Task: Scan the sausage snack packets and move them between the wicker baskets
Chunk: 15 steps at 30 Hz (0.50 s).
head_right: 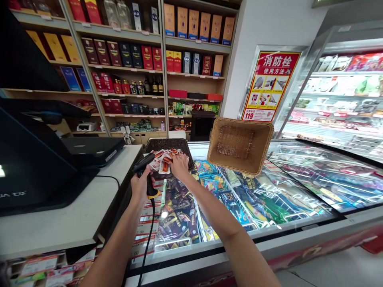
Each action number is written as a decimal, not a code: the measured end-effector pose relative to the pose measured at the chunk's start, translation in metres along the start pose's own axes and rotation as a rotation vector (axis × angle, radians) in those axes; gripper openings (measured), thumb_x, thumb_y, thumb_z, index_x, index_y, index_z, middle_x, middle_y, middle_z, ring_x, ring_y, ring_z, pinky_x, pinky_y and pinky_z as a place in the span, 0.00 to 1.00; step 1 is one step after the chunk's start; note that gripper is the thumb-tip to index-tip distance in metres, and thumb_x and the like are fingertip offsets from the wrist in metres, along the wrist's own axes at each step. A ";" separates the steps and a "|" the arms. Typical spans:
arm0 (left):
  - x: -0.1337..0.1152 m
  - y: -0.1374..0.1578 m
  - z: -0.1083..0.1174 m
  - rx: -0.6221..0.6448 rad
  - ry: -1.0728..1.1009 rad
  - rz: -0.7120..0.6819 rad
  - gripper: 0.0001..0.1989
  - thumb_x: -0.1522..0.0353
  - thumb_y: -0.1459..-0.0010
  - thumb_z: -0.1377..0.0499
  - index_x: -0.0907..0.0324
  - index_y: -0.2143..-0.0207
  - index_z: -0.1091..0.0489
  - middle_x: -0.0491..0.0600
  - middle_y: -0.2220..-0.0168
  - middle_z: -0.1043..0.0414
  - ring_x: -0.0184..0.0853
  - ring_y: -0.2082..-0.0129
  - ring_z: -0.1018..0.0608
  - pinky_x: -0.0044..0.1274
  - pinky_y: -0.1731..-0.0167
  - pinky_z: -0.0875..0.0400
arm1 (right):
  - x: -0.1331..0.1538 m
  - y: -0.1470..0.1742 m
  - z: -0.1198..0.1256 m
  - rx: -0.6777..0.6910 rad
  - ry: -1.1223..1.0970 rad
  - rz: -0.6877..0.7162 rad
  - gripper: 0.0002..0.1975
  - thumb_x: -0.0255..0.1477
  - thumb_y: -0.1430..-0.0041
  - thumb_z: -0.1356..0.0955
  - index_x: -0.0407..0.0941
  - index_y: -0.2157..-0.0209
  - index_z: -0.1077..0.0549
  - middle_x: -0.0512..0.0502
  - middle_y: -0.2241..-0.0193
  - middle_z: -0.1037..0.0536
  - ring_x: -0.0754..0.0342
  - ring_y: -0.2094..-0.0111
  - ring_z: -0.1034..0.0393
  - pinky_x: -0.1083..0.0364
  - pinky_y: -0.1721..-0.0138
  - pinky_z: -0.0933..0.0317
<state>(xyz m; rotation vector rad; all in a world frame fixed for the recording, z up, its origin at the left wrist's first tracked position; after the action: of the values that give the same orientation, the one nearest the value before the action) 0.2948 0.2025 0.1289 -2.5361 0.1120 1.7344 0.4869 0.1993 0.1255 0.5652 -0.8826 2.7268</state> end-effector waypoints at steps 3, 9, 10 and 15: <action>0.002 -0.001 -0.002 0.009 -0.008 -0.033 0.25 0.51 0.58 0.27 0.60 0.72 0.31 0.43 0.78 0.31 0.28 0.85 0.31 0.21 0.87 0.37 | 0.003 0.007 0.007 -0.023 0.017 0.074 0.10 0.30 0.30 0.35 0.44 0.53 0.25 0.36 0.51 0.22 0.40 0.40 0.39 0.40 0.32 0.55; 0.008 -0.001 -0.007 0.038 -0.019 -0.049 0.24 0.52 0.59 0.27 0.59 0.71 0.31 0.42 0.79 0.31 0.29 0.85 0.31 0.22 0.87 0.36 | -0.003 0.009 0.016 -0.033 -0.089 0.054 0.12 0.29 0.27 0.39 0.46 0.48 0.27 0.41 0.52 0.20 0.46 0.45 0.33 0.44 0.33 0.52; 0.008 -0.001 -0.008 0.043 -0.025 -0.050 0.24 0.52 0.59 0.27 0.59 0.71 0.31 0.43 0.78 0.31 0.29 0.85 0.31 0.22 0.87 0.36 | -0.004 0.008 0.015 -0.015 -0.100 0.046 0.12 0.32 0.28 0.37 0.46 0.48 0.27 0.41 0.52 0.20 0.45 0.44 0.33 0.44 0.34 0.51; 0.006 0.002 -0.008 0.012 -0.049 -0.082 0.23 0.53 0.58 0.27 0.60 0.70 0.30 0.44 0.77 0.30 0.28 0.85 0.31 0.21 0.86 0.37 | -0.009 0.005 0.013 0.122 -0.065 0.118 0.11 0.34 0.29 0.33 0.47 0.49 0.24 0.42 0.52 0.20 0.45 0.45 0.31 0.44 0.37 0.48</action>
<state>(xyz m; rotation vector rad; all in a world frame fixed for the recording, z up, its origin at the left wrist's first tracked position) 0.3045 0.1999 0.1265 -2.4513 0.0154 1.7581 0.4971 0.1862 0.1287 0.6482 -0.7926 2.8994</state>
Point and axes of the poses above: each hand's wrist, its own y-axis away from the middle knuckle, its own z-axis out of the back of the hand, x = y × z, the point moved 5 cm from there along -y, towards the middle knuckle
